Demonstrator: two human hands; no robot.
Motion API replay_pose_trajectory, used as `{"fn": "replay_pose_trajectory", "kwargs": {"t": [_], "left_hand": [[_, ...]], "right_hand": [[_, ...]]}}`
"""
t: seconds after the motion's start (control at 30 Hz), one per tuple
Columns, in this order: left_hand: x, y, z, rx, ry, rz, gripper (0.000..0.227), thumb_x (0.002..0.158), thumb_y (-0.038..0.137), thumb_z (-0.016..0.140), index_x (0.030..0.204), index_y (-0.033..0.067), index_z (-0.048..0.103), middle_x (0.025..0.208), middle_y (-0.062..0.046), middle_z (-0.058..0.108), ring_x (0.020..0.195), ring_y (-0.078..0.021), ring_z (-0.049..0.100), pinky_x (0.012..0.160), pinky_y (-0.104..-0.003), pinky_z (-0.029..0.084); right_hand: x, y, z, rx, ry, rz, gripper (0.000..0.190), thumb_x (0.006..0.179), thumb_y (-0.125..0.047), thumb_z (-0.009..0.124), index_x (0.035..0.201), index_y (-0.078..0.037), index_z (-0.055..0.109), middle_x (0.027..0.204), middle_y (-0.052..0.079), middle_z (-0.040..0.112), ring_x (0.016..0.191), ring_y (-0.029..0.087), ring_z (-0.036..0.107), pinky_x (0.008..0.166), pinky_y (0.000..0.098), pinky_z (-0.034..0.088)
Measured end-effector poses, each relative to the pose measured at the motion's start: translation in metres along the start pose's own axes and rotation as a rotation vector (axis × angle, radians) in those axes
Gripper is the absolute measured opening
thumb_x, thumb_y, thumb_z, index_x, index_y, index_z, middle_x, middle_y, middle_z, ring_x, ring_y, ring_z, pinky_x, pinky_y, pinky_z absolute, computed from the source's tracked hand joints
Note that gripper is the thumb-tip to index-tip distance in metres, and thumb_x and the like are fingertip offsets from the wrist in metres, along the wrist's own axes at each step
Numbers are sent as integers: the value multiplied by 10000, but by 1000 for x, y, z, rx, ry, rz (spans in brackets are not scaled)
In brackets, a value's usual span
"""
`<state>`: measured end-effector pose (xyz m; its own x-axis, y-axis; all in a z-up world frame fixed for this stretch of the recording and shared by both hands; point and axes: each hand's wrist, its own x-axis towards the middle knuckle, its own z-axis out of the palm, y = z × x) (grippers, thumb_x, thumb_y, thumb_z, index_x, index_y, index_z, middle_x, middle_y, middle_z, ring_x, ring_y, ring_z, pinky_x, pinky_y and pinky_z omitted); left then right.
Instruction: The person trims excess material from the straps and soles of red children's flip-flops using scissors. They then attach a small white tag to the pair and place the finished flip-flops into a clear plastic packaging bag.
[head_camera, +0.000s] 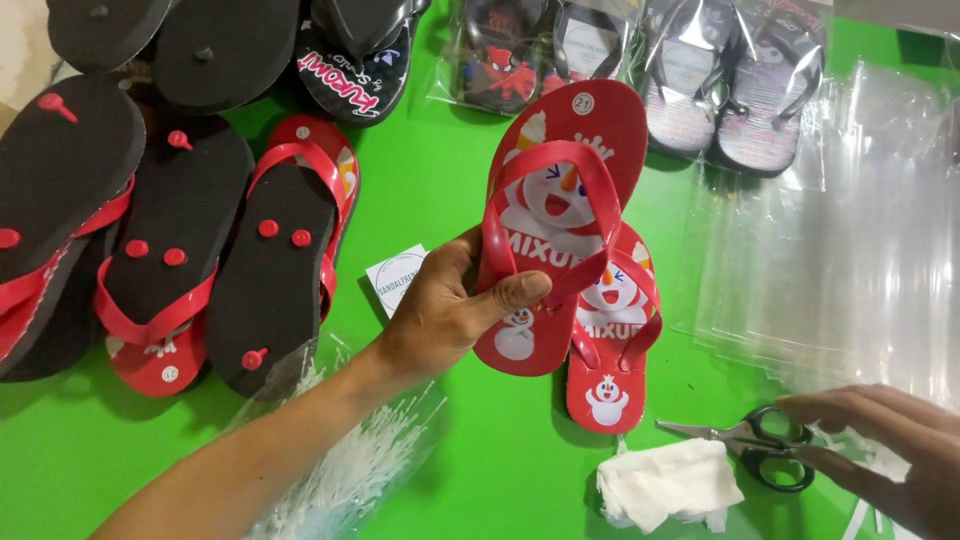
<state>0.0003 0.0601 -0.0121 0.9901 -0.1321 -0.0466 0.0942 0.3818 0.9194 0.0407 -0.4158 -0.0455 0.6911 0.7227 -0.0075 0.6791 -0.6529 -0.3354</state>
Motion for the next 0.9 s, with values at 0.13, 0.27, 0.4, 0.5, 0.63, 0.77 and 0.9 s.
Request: {"fn": "replay_pose_trajectory", "kwargs": {"t": [0.13,0.27,0.4,0.5,0.63,0.77,0.9], "left_hand": [[2,-5,-2,-91,35,-19,417,840,297,775,1140,36,648,1161,-146,750,1051,-271,732,891,-369,647],[2,-5,-2,-150,71,-45,505,829,267,774,1240,20,616,1216,-165,733,1097,-304,727,936,-397,649],[3,-5,-2,-220,76,-27,571,834,253,777,1315,18,582,1259,-161,712,1124,-290,706,995,-398,621],[3,-1,-2,-228,70,-2,647,831,252,777,1386,32,526,1271,-169,700,1133,-303,706,1017,-417,622],[3,-2,-2,-311,95,-6,657,822,196,787,1398,42,512,1252,-203,706,1103,-336,716,987,-444,630],[1,-1,-1,-331,121,1,619,839,224,767,1377,31,528,1269,-177,694,1098,-321,716,984,-438,634],[0,-2,-2,-306,126,46,473,897,270,730,1288,48,581,1255,-142,709,1096,-269,717,991,-399,625]], "right_hand": [[-14,4,14,-95,-110,2,670,640,-352,891,1277,-306,689,1124,-63,832,923,100,859,847,312,722],[-19,10,23,-144,-224,55,779,623,-373,909,1348,-385,625,1197,-150,808,1004,88,832,896,337,707],[-15,3,24,-161,-262,68,870,584,-357,941,1380,-405,595,1237,-154,779,1058,102,799,936,346,685],[-18,9,31,-203,-320,91,873,614,-355,923,1402,-411,551,1236,-166,770,1061,98,801,928,344,696],[-10,-6,27,-214,-315,125,856,642,-338,888,1416,-436,535,1162,-197,776,988,60,808,876,296,703],[-13,1,23,-119,-222,102,798,644,-292,874,1382,-412,593,1055,-154,826,793,40,867,723,244,758],[-33,59,31,104,-197,158,745,630,-312,870,1334,-409,646,874,-183,938,554,-51,910,451,99,774]]}}
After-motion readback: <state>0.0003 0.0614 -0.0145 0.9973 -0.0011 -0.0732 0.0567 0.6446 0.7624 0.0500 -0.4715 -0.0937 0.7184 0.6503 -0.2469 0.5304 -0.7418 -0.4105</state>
